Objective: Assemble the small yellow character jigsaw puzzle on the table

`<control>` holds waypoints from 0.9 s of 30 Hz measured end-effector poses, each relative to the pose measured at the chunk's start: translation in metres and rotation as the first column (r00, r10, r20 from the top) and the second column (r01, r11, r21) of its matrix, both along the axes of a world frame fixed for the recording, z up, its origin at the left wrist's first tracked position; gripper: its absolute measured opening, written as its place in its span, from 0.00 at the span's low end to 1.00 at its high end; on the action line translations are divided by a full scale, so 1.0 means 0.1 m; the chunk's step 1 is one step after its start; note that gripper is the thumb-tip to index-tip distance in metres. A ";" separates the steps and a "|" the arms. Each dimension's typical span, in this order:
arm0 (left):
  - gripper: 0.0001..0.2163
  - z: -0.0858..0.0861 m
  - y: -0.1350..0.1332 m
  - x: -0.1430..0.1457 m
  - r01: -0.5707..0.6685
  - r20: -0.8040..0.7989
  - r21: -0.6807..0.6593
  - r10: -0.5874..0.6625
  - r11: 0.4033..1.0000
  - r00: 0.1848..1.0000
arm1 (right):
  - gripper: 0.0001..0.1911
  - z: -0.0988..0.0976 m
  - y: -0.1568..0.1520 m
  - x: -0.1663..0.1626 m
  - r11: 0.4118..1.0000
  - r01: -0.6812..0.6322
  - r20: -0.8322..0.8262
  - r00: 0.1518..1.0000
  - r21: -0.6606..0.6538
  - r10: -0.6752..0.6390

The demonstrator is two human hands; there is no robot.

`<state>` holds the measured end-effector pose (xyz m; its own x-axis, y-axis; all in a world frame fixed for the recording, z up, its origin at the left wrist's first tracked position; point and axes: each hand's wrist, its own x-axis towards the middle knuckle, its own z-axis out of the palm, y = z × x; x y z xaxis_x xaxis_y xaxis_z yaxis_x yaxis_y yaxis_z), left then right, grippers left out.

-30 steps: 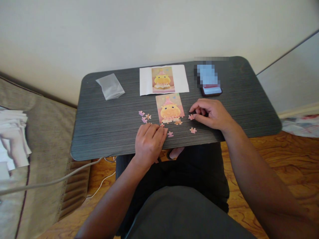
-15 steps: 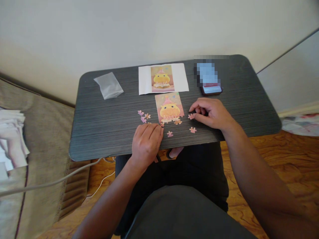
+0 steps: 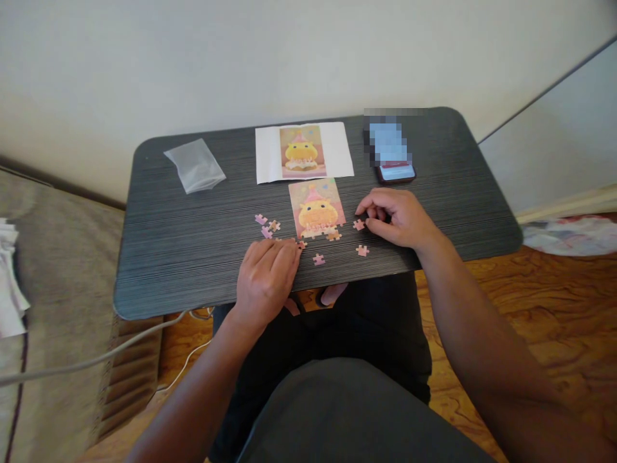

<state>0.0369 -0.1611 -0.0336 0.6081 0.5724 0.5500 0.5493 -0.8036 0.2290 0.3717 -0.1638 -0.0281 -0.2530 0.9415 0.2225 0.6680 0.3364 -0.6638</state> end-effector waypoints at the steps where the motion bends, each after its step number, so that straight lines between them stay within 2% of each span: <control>1: 0.06 0.00 0.00 -0.01 0.004 0.004 -0.009 -0.004 1.000 1.000 | 0.09 0.00 0.00 0.00 1.000 -0.002 0.007 1.000 0.008 0.002; 9: 0.11 -0.05 -0.01 -0.09 0.027 0.029 -0.063 -0.025 0.998 0.999 | 0.09 0.00 0.00 0.01 0.999 -0.012 0.003 1.000 0.032 0.012; 17: 0.08 -0.04 -0.01 -0.13 0.026 0.149 -0.122 -0.008 0.992 0.989 | 0.04 0.09 -0.15 0.00 0.998 0.024 -0.051 0.998 0.064 -0.021; 22: 0.10 0.00 -0.02 -0.14 0.018 0.103 -0.143 -0.003 0.989 0.995 | 0.09 0.22 -0.49 -0.11 0.999 -0.017 0.073 0.997 -0.044 0.020; 27: 0.09 0.03 -0.02 -0.09 -0.016 -0.001 -0.160 0.016 0.987 1.000 | 0.13 0.22 -0.72 -0.30 0.989 0.082 0.205 0.977 -0.122 -0.056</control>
